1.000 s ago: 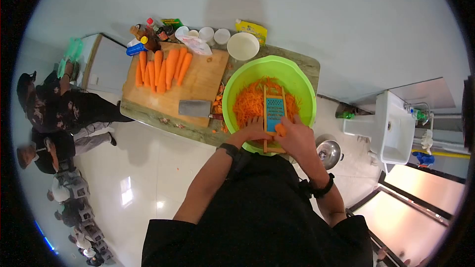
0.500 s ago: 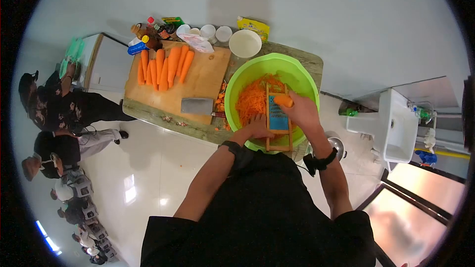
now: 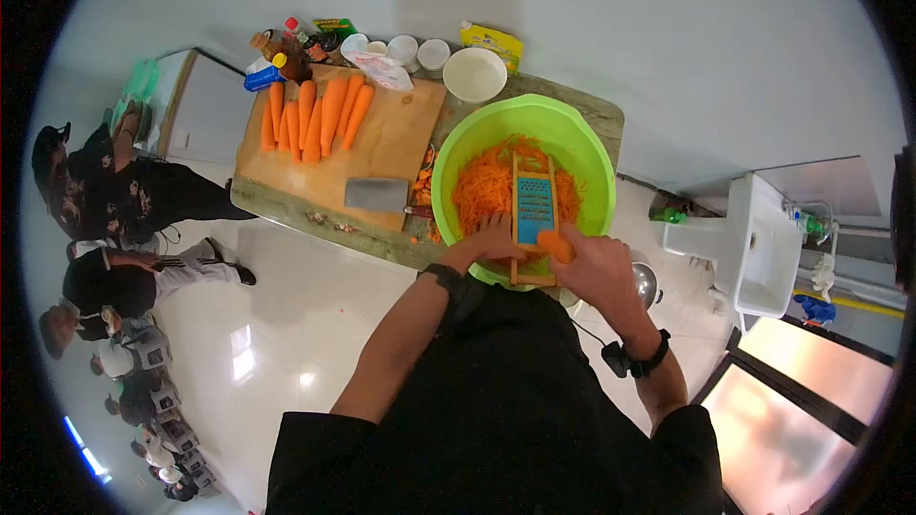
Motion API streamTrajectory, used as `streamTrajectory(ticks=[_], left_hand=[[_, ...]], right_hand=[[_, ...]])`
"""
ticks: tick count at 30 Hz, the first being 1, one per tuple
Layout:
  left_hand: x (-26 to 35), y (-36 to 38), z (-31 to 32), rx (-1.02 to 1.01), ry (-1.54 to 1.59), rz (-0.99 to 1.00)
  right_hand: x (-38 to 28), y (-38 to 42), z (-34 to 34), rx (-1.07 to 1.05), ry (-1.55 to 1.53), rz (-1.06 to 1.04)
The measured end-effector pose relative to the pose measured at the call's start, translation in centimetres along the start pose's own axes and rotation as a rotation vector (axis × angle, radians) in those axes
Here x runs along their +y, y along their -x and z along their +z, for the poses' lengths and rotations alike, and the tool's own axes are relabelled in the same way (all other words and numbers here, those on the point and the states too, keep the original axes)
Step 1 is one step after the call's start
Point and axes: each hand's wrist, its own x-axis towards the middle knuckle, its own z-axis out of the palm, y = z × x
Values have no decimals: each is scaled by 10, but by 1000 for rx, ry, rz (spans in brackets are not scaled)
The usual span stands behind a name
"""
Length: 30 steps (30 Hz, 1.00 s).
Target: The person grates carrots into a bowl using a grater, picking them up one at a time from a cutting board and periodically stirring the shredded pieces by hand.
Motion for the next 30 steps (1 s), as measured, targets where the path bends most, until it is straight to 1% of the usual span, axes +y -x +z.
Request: streamTrajectory(ticks=[2, 4, 5, 6, 7, 8, 10, 13, 15, 18, 20, 22, 23, 24, 26, 27, 29, 30], left_hand=[[-1, -1, 0, 3, 17, 15], [6, 2, -1, 15, -55, -38], [-2, -8, 4, 7, -54, -33], [-16, -26, 12, -8, 1, 93], [-26, -35, 18, -22, 58, 213], [-26, -32, 23, -25, 61, 205], [-16, -26, 13, -22, -121, 67], [1, -6, -2, -18, -84, -10], [9, 6, -10, -33, -65, -7], [5, 3, -9, -56, -36, 8], [2, -1, -4, -73, -25, 23], [0, -7, -1, -44, 60, 16], [-2, -10, 3, -59, 55, 32], [-8, -16, 7, -36, 13, 53], [-6, -15, 7, 8, -27, 64], [-10, -21, 10, 5, -24, 67], [-20, -29, 17, -8, -33, 76], [-17, -25, 13, -6, -27, 71]], right_hand=[[1, -3, 13, 7, -10, -12], [8, -18, 43, 15, -22, -14], [16, -40, 67, 85, 7, 4], [24, -62, 82, 157, 38, 19], [30, -87, 90, 157, 34, 39], [31, -108, 94, 154, 24, 55], [23, -134, 83, 148, 35, 46], [16, -149, 81, 151, 21, 34], [21, -147, 81, 150, -1, 23], [23, -128, 64, 167, -20, 50], [22, -103, 43, 35, -27, 88], [11, -74, 21, 1, -24, 135], [6, -61, 11, -31, -23, 164], [2, -50, 4, -29, -16, 181], [-4, -33, -5, -101, 2, 191], [-5, -26, -1, -102, 5, 195], [-6, -20, 12, -9, 13, 162], [-6, -22, 17, -13, 14, 156]])
